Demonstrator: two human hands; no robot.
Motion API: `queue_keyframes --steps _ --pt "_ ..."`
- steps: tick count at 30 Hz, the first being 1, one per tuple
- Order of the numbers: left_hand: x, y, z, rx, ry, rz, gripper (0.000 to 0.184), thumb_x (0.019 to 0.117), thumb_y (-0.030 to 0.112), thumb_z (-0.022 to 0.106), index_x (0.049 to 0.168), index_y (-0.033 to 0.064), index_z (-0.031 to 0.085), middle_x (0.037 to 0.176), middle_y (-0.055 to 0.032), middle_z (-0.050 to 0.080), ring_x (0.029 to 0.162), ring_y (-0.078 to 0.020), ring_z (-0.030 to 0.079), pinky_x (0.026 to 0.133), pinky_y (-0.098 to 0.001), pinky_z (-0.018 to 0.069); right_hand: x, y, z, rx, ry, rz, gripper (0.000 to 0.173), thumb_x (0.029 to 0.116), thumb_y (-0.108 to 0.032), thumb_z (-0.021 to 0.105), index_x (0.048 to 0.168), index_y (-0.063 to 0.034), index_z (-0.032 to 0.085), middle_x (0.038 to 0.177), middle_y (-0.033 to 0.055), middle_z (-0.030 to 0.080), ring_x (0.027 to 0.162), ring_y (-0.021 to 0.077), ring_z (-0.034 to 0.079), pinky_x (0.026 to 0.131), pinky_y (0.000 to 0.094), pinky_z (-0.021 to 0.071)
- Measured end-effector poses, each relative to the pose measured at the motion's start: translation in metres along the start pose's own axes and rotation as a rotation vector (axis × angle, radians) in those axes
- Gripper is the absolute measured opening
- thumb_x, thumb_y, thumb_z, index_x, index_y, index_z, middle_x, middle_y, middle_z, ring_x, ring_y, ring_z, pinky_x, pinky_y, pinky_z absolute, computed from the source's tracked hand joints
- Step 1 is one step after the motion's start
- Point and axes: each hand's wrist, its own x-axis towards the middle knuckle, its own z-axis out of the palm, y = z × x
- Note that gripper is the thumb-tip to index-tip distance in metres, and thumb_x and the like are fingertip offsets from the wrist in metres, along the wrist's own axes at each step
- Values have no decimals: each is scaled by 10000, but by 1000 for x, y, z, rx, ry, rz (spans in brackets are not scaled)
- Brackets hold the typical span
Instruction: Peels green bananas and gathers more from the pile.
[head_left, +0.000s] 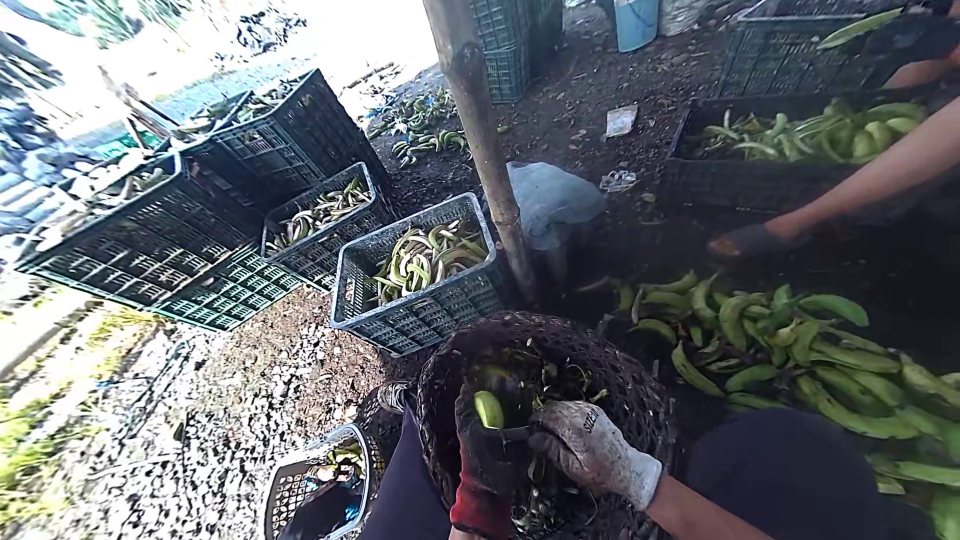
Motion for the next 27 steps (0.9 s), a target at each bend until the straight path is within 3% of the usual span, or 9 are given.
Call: queue_keyframes --steps 4,7,11,13,16,19,20,22,27 --pt "-2 -8 -1 -42 59 19 616 1086 528 134 1120 119 595 954 -42 739 903 -194 736 820 -408 615 -2 1 -3 -15 -62 7 511 1080 -439 387 1037 -62 728 951 116 752 895 254 747 776 439 605" --pt "-2 -12 0 -72 48 21 627 1082 537 121 1058 141 606 922 -31 744 876 -180 741 785 -400 624 -1 0 -4 26 -84 67 511 1081 -427 385 1042 -49 727 974 132 754 914 271 750 782 466 603" --pt "-3 -18 -3 39 2 28 599 1089 487 113 996 148 599 854 -30 729 812 -163 733 699 -344 617 7 -2 -12 167 -373 358 500 1083 -403 379 1141 -5 676 1028 201 719 1006 354 709 881 568 536" --pt "-5 -20 -6 68 -85 52 581 1100 433 122 1013 122 604 888 -54 727 851 -174 729 725 -336 615 11 1 -14 236 -459 481 517 1088 -396 362 1236 13 641 1065 243 703 1050 394 686 936 597 502" --pt "-8 -14 -4 40 -157 37 639 1088 498 139 1073 83 626 979 -101 749 939 -222 741 797 -377 621 11 -4 -16 211 -382 461 553 1078 -460 361 1176 -3 656 1010 211 710 998 368 701 887 592 524" --pt "-6 -5 -13 -52 -141 94 828 1032 666 100 1346 30 526 1214 -105 711 1132 -232 692 954 -427 573 6 -10 -14 72 -129 202 509 1068 -469 412 1005 -63 713 872 114 730 830 266 735 724 489 589" --pt "-2 -1 -18 -88 -127 116 723 1061 594 110 1293 73 554 1164 -59 723 1096 -181 699 935 -390 580 6 -12 -15 44 -105 127 494 1065 -461 423 969 -72 712 846 102 723 796 254 731 689 472 591" --pt "4 4 -24 -146 -144 127 538 1105 400 171 966 161 633 873 19 729 851 -85 723 789 -286 613 8 -15 -20 52 -169 72 458 1061 -432 442 952 -69 700 833 105 710 785 262 724 677 478 583" --pt "-3 8 -18 -259 -385 -1 472 1111 232 232 932 101 648 779 -4 686 746 -103 707 792 -273 611 13 -14 -23 172 -356 140 418 1065 -379 455 1012 -36 689 864 145 711 829 309 722 740 534 565"
